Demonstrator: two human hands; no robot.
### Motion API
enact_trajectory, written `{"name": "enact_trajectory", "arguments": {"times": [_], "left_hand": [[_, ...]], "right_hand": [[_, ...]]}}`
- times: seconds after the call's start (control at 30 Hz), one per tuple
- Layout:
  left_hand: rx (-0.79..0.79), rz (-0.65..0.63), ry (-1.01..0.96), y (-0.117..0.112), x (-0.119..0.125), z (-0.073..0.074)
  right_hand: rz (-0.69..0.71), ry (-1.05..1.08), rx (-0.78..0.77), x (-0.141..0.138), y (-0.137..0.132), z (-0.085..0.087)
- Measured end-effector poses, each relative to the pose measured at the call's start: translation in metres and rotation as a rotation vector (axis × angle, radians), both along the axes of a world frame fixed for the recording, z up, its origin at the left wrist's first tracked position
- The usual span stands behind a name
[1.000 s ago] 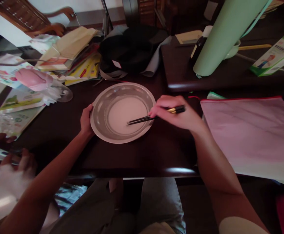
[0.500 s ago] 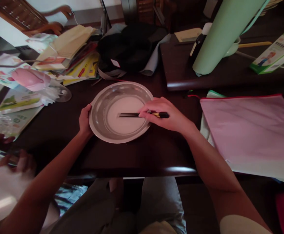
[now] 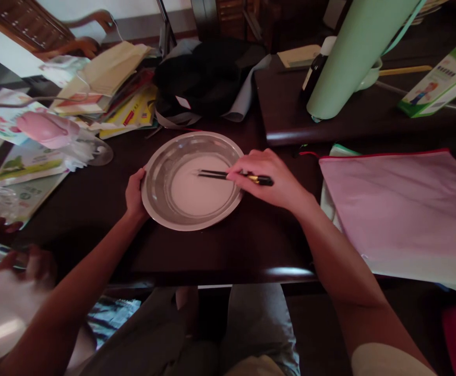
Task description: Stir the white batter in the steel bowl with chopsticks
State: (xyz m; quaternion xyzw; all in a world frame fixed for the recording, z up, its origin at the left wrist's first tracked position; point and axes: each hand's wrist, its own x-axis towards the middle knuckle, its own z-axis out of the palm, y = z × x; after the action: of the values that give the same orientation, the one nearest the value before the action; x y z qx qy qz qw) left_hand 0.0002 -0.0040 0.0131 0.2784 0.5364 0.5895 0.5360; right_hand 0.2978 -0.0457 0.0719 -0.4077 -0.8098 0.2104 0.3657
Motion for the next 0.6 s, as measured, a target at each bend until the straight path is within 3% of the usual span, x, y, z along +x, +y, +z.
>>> {"name": "enact_trajectory", "arguments": {"times": [0.13, 0.27, 0.37, 0.53, 0.6], "left_hand": [[0.007, 0.014, -0.002, 0.000, 0.000, -0.002], [0.000, 0.009, -0.011, 0.000, 0.000, -0.001], [-0.008, 0.024, -0.008, 0.000, 0.000, 0.001], [-0.016, 0.036, -0.020, 0.000, 0.003, 0.003], [-0.020, 0.046, -0.033, -0.001, 0.003, 0.003]], "right_hand": [[-0.211, 0.152, -0.039, 0.020, -0.005, 0.011], [0.000, 0.094, -0.118, 0.007, -0.007, 0.009], [0.113, 0.001, -0.043, -0.005, -0.001, 0.000], [-0.166, 0.076, 0.014, 0.017, -0.003, 0.009], [-0.182, 0.120, -0.036, 0.022, -0.007, 0.014]]}}
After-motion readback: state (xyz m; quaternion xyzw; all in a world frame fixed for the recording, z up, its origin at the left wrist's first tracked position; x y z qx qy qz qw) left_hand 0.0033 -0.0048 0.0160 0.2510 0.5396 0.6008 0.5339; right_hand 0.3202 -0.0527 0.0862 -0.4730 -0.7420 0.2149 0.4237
